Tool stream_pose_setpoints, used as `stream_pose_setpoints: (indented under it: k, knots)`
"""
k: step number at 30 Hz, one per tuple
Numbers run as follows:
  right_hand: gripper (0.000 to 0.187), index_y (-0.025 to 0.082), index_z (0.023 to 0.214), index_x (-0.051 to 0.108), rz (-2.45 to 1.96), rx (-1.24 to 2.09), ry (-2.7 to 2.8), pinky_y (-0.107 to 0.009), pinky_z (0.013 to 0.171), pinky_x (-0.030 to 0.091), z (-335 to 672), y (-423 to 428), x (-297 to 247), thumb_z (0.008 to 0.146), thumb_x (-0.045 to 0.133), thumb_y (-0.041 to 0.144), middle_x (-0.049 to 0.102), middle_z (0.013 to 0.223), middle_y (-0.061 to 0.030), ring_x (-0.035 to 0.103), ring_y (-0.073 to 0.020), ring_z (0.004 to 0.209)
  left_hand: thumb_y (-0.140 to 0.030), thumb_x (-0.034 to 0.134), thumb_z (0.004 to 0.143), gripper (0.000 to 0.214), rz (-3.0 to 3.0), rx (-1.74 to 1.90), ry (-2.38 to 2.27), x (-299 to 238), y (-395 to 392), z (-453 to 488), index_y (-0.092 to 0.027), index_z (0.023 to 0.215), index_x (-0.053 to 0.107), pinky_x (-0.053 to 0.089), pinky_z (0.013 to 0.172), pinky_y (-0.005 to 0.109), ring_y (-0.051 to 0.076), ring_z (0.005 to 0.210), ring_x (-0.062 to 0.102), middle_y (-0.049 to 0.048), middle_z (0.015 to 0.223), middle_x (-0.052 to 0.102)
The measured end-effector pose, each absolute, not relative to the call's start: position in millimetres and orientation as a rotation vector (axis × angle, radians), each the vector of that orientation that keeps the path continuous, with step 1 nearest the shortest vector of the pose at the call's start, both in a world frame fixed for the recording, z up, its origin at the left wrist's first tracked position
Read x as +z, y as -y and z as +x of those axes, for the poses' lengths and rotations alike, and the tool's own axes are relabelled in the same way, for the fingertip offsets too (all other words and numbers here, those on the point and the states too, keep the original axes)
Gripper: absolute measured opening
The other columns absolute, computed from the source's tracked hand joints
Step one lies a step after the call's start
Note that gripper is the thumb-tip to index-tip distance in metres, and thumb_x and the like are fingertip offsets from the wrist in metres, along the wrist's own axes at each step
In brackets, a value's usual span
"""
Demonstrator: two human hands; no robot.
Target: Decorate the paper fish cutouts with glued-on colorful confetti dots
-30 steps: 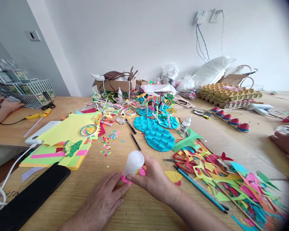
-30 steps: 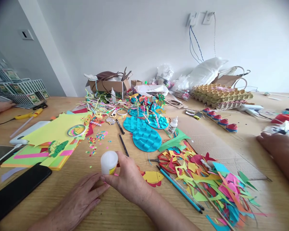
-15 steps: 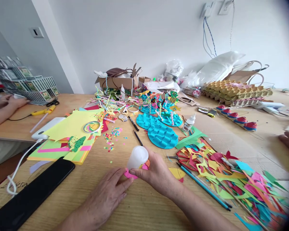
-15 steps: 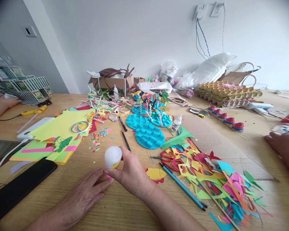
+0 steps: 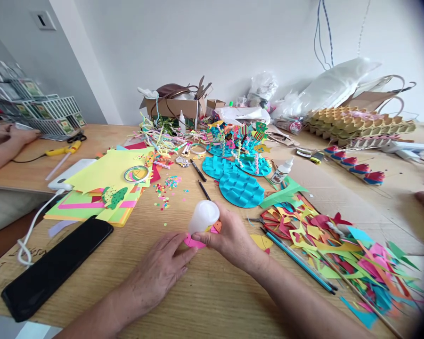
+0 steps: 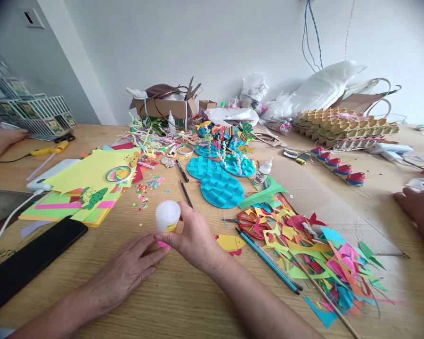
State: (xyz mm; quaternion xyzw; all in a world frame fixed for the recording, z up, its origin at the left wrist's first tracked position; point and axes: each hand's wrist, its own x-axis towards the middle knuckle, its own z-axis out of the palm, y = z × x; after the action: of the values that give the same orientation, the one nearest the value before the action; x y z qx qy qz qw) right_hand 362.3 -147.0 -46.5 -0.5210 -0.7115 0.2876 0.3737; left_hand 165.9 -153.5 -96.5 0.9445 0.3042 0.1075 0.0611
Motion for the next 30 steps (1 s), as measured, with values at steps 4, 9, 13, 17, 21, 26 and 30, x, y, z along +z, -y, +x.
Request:
stream_pose_setpoints:
  k: [4, 9, 13, 17, 21, 26, 30]
  knots:
    - [0.032, 0.018, 0.084, 0.052, -1.325, 0.727, 1.834, -0.026, 0.061, 0.039, 362, 145, -47, 0.066, 0.067, 0.040, 0.060, 0.080, -0.0017, 0.054, -0.0170, 0.071, -0.011, 0.049, 0.079, 0.047, 2.858, 0.272, -0.923, -93, 154, 167, -0.026, 0.123, 0.042, 0.040, 0.092, 0.045, 0.025, 0.112, 0.042, 0.0081, 0.123, 0.045]
    - [0.030, 0.018, 0.082, 0.052, -1.289, 0.734, 1.836, -0.024, 0.060, 0.038, 361, 144, -48, 0.067, 0.067, 0.039, 0.058, 0.076, 0.0001, 0.053, -0.0153, 0.069, -0.011, 0.049, 0.080, 0.047, 2.859, 0.267, -0.929, -95, 154, 166, -0.026, 0.123, 0.042, 0.041, 0.092, 0.043, 0.024, 0.111, 0.043, 0.0076, 0.121, 0.046]
    - [0.030, 0.018, 0.081, 0.052, -1.297, 0.719, 1.837, -0.023, 0.059, 0.038, 361, 145, -48, 0.066, 0.067, 0.040, 0.058, 0.076, 0.0006, 0.053, -0.0146, 0.069, -0.013, 0.048, 0.080, 0.045, 2.891, 0.369, -0.921, -104, 152, 163, -0.028, 0.123, 0.043, 0.043, 0.091, 0.043, 0.024, 0.110, 0.045, 0.0060, 0.121, 0.048]
    - [0.034, 0.017, 0.083, 0.054, -1.331, 0.729, 1.843, -0.023, 0.058, 0.038, 361, 146, -46, 0.064, 0.068, 0.041, 0.059, 0.076, 0.0002, 0.054, -0.0153, 0.069, -0.018, 0.044, 0.083, 0.041, 2.921, 0.476, -0.929, -111, 150, 161, -0.031, 0.122, 0.044, 0.045, 0.089, 0.040, 0.024, 0.110, 0.047, 0.0047, 0.122, 0.050]
    - [0.034, 0.017, 0.084, 0.055, -1.316, 0.738, 1.840, -0.023, 0.060, 0.039, 361, 145, -46, 0.064, 0.068, 0.041, 0.060, 0.078, -0.0003, 0.055, -0.0153, 0.070, -0.021, 0.041, 0.085, 0.036, 2.927, 0.564, -0.893, -111, 149, 161, -0.030, 0.119, 0.048, 0.048, 0.085, 0.037, 0.022, 0.104, 0.052, 0.0044, 0.117, 0.054]
    - [0.034, 0.017, 0.084, 0.055, -1.291, 0.718, 1.851, -0.022, 0.059, 0.039, 361, 145, -48, 0.065, 0.068, 0.041, 0.059, 0.078, 0.0001, 0.055, -0.0149, 0.070, -0.022, 0.040, 0.085, 0.035, 2.925, 0.626, -0.884, -111, 148, 161, -0.031, 0.118, 0.049, 0.049, 0.084, 0.037, 0.022, 0.102, 0.054, 0.0038, 0.116, 0.055]
    - [0.032, 0.018, 0.086, 0.055, -1.267, 0.706, 1.850, -0.022, 0.059, 0.038, 361, 146, -48, 0.066, 0.067, 0.039, 0.059, 0.078, 0.0006, 0.055, -0.0146, 0.070, -0.019, 0.042, 0.084, 0.038, 2.941, 0.566, -0.884, -111, 149, 161, -0.030, 0.120, 0.047, 0.047, 0.086, 0.039, 0.023, 0.105, 0.051, 0.0050, 0.118, 0.053]
